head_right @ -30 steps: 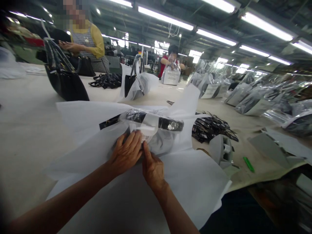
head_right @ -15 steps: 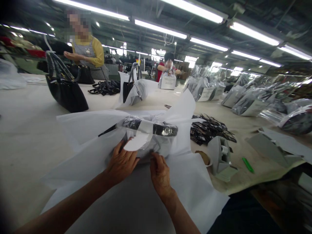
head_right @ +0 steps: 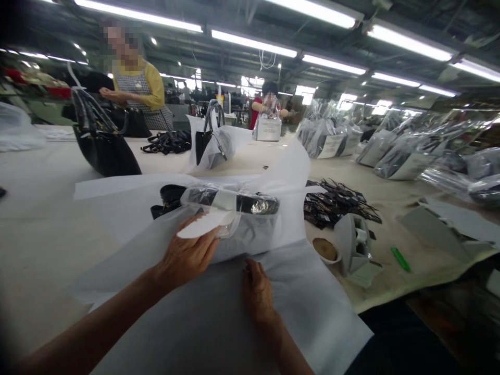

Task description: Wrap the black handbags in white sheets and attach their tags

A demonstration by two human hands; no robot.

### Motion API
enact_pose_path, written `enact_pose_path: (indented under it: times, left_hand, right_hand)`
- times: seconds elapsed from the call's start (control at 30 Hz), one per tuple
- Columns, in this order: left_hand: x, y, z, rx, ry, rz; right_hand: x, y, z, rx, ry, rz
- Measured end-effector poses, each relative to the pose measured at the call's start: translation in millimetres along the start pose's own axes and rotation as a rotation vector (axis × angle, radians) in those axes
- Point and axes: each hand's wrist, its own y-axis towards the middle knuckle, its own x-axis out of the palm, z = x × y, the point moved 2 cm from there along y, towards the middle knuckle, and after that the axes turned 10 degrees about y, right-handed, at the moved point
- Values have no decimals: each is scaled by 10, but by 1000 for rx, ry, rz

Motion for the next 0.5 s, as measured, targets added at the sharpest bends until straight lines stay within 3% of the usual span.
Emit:
enact_pose_path:
  times: [0.23,0.4,0.5]
  left_hand:
    - [-23,-35,100,74,-26,22]
    - [202,-417,603,178,-273,-118]
    - [424,-739,869,117,-317,-246]
  right_hand:
    - [-59,38,-65,-11,58,32]
    - [-355,291,29,67,88,209]
    - [-680,523,205,117,21,311]
